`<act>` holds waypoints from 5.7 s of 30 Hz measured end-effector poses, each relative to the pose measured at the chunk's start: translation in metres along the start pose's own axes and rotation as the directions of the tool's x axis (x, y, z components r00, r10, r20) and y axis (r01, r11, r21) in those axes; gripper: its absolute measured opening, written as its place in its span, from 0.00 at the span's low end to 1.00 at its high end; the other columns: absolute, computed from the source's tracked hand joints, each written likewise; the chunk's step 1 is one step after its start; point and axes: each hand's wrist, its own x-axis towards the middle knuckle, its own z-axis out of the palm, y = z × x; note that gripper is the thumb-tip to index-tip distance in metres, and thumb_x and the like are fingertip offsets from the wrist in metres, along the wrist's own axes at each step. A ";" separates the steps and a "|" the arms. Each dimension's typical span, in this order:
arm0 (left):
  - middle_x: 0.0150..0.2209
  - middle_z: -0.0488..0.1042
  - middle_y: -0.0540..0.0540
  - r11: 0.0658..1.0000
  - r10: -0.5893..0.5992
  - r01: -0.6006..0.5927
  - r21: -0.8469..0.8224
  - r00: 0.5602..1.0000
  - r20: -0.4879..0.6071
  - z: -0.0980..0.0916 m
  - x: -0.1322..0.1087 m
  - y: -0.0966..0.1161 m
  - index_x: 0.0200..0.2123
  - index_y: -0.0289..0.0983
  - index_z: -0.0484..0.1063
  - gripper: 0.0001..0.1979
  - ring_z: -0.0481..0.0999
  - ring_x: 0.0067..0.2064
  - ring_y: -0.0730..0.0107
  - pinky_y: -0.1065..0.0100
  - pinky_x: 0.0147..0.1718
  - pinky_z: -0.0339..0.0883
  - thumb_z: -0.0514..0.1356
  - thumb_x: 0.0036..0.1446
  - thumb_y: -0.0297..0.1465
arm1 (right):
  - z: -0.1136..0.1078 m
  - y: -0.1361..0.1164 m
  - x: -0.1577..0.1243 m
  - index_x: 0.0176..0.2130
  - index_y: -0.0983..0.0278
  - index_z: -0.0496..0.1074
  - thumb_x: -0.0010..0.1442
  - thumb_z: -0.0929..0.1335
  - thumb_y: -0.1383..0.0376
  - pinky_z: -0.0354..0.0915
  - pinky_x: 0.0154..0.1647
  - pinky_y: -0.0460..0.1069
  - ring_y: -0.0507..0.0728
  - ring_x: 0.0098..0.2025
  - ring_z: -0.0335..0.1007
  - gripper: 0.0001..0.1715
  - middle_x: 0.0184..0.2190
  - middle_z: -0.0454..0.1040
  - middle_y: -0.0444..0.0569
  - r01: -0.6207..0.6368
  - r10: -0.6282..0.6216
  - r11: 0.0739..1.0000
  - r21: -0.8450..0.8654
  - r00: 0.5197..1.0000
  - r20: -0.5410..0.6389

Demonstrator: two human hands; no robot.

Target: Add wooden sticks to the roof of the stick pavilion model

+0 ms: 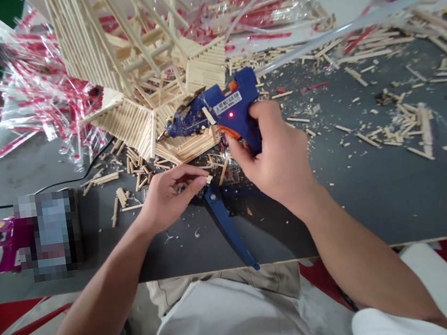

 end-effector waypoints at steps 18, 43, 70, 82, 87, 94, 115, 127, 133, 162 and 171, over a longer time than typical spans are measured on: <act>0.42 0.84 0.52 0.999 -0.009 0.008 0.045 1.000 0.013 0.000 -0.001 -0.002 0.43 0.41 0.82 0.09 0.81 0.39 0.73 0.72 0.37 0.69 0.63 0.66 0.36 | -0.001 -0.007 -0.004 0.52 0.60 0.64 0.67 0.67 0.53 0.70 0.31 0.52 0.60 0.36 0.79 0.20 0.36 0.76 0.51 0.040 -0.052 0.995 -0.093 0.990 -0.128; 0.39 0.84 0.47 0.996 0.095 -0.095 -0.005 0.995 0.021 -0.001 -0.002 -0.003 0.42 0.37 0.81 0.09 0.78 0.36 0.72 0.72 0.35 0.69 0.61 0.66 0.33 | -0.005 -0.006 0.002 0.51 0.60 0.72 0.62 0.70 0.54 0.73 0.34 0.57 0.67 0.38 0.81 0.20 0.38 0.82 0.57 0.094 -0.123 0.981 -0.171 0.978 -0.166; 0.39 0.84 0.47 0.998 0.057 -0.056 -0.008 0.998 0.020 0.000 -0.002 -0.007 0.43 0.37 0.81 0.10 0.78 0.36 0.72 0.72 0.35 0.68 0.61 0.66 0.35 | -0.017 -0.005 0.000 0.51 0.58 0.73 0.64 0.70 0.55 0.72 0.34 0.56 0.67 0.37 0.81 0.17 0.37 0.81 0.54 0.087 -0.107 0.982 -0.165 0.988 -0.114; 0.38 0.83 0.47 0.997 0.076 -0.076 -0.011 0.997 0.010 -0.001 -0.002 -0.006 0.41 0.38 0.81 0.10 0.77 0.34 0.73 0.71 0.35 0.68 0.61 0.66 0.35 | -0.019 0.000 -0.002 0.51 0.58 0.73 0.63 0.70 0.51 0.70 0.33 0.57 0.68 0.38 0.80 0.20 0.38 0.80 0.55 0.071 -0.089 0.985 -0.160 0.990 -0.110; 0.38 0.84 0.47 0.998 0.069 -0.069 -0.008 0.998 0.010 0.000 -0.002 -0.007 0.42 0.38 0.82 0.10 0.78 0.35 0.73 0.71 0.36 0.69 0.61 0.66 0.35 | -0.023 0.009 0.000 0.53 0.54 0.71 0.64 0.70 0.53 0.69 0.31 0.55 0.66 0.37 0.81 0.19 0.38 0.81 0.53 0.151 -0.178 0.967 -0.204 0.976 -0.122; 0.38 0.84 0.48 0.998 0.057 -0.057 -0.001 0.998 0.013 -0.001 -0.001 -0.006 0.42 0.38 0.82 0.10 0.78 0.34 0.73 0.71 0.36 0.69 0.61 0.66 0.35 | -0.028 0.005 0.000 0.52 0.56 0.72 0.65 0.69 0.52 0.71 0.35 0.57 0.68 0.38 0.81 0.19 0.38 0.81 0.54 0.100 -0.113 0.980 -0.174 0.991 -0.067; 0.39 0.83 0.46 0.945 0.321 -0.295 -0.140 0.917 0.236 -0.005 -0.014 0.016 0.42 0.35 0.82 0.10 0.78 0.35 0.75 0.74 0.34 0.67 0.62 0.67 0.34 | -0.023 0.015 0.006 0.46 0.62 0.72 0.56 0.76 0.48 0.67 0.31 0.51 0.60 0.28 0.76 0.27 0.29 0.78 0.49 0.159 -0.163 0.987 -0.035 0.968 -0.189; 0.40 0.83 0.39 0.882 0.394 -0.194 -0.429 0.805 0.444 -0.021 -0.023 0.023 0.43 0.33 0.82 0.14 0.82 0.40 0.66 0.69 0.40 0.74 0.68 0.62 0.38 | -0.046 0.028 -0.044 0.44 0.63 0.73 0.54 0.76 0.42 0.68 0.36 0.53 0.61 0.31 0.75 0.32 0.29 0.78 0.50 -0.109 0.103 0.989 -0.098 0.992 -0.069; 0.36 0.82 0.41 0.873 0.337 -0.151 -0.463 0.874 0.350 -0.024 -0.025 0.021 0.41 0.33 0.82 0.14 0.80 0.34 0.72 0.72 0.35 0.74 0.69 0.61 0.39 | -0.062 0.089 -0.070 0.50 0.67 0.76 0.56 0.73 0.41 0.69 0.46 0.58 0.67 0.39 0.76 0.36 0.36 0.80 0.58 -0.408 0.434 0.880 -0.243 0.899 0.063; 0.32 0.79 0.46 0.741 0.182 -0.057 -0.669 0.976 0.118 -0.025 -0.018 0.024 0.48 0.33 0.76 0.16 0.82 0.31 0.72 0.71 0.33 0.79 0.66 0.65 0.39 | -0.050 -0.059 0.002 0.47 0.60 0.75 0.65 0.73 0.68 0.71 0.45 0.48 0.52 0.39 0.77 0.09 0.42 0.79 0.46 0.164 -0.380 0.786 0.596 0.889 0.255; 0.33 0.80 0.46 0.756 0.065 -0.024 -0.654 0.997 0.038 -0.024 -0.023 0.031 0.49 0.34 0.72 0.16 0.79 0.28 0.76 0.74 0.28 0.75 0.69 0.62 0.34 | -0.060 -0.068 0.034 0.44 0.64 0.77 0.63 0.74 0.68 0.65 0.40 0.47 0.51 0.36 0.75 0.08 0.38 0.80 0.44 0.174 -0.456 0.828 0.533 0.763 0.458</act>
